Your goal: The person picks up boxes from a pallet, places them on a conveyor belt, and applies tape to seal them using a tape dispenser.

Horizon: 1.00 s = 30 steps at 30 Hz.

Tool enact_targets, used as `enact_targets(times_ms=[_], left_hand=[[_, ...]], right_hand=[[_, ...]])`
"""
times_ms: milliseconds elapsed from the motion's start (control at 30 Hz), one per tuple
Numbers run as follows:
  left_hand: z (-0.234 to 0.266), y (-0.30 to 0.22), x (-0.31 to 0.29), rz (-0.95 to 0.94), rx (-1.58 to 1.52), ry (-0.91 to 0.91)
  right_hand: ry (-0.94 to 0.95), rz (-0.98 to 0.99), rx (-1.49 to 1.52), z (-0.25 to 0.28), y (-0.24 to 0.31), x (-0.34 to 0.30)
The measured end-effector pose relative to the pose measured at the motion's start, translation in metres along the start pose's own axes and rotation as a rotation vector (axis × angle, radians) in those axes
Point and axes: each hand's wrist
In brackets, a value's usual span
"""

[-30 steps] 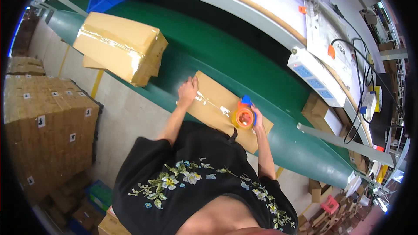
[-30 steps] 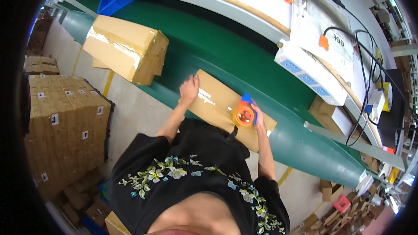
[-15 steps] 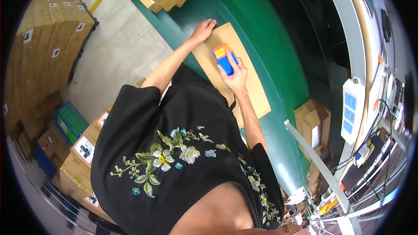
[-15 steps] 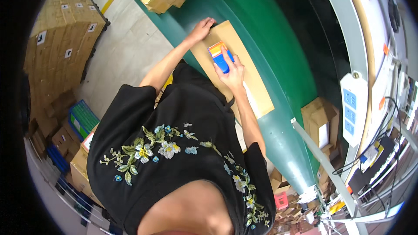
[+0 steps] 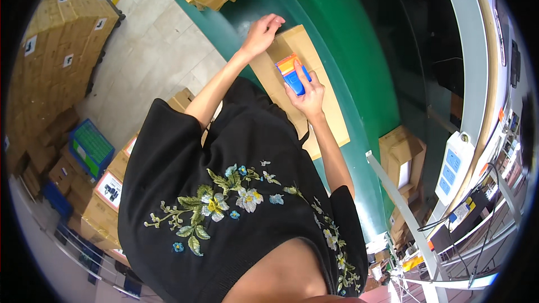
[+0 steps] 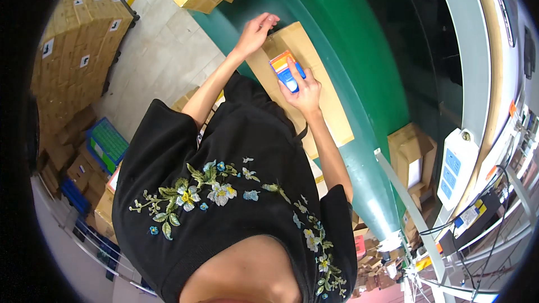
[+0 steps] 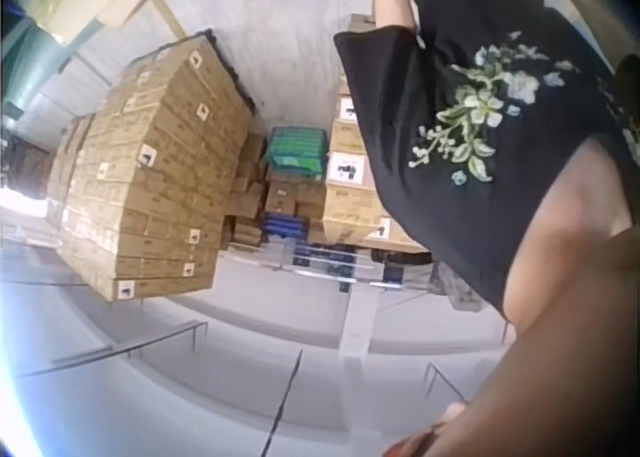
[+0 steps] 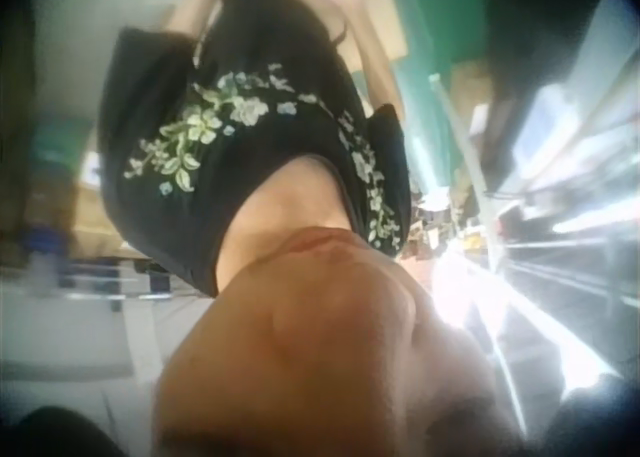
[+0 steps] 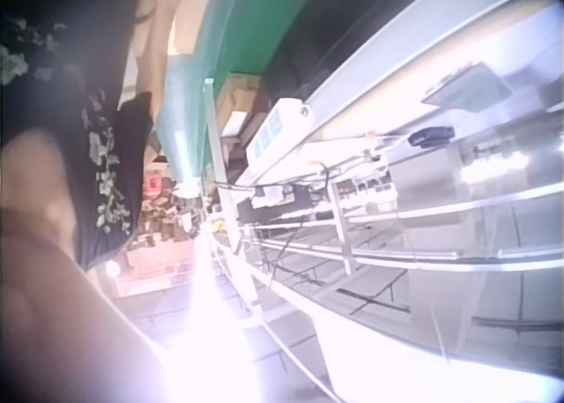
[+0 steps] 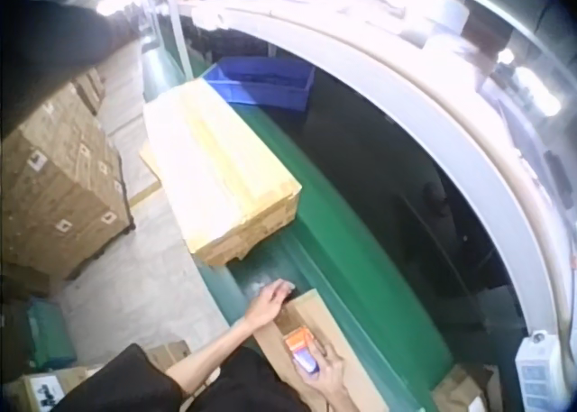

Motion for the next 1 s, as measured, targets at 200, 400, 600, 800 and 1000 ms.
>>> enact_targets(times_ms=[200,400,600,800,1000], left_hand=[[0.017,-0.021,-0.020,0.532,-0.093,0.636],[0.005,0.010,-0.028,0.477,-0.265,0.526],[-0.003,0.027,-0.026,0.468,-0.238,0.392],[0.074,0.006,0.018,0.467,0.006,0.310],[0.035,0.013,0.021,0.418,0.023,0.301]], right_hand=[[0.006,0.001,-0.035,0.003,0.001,0.000],[0.039,-0.031,-0.040,0.007,0.008,0.004],[0.096,-0.079,-0.074,0.012,0.012,0.008],[0.168,-0.155,-0.089,0.044,-0.008,-0.056],[0.156,-0.269,-0.097,0.046,-0.005,-0.078]])
Point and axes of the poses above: each hand's wrist, its own x-axis towards the middle knuckle, its own z-axis out of the back of the hand, y = z × x, and after that the axes turned 7 degrees about y, right-handed
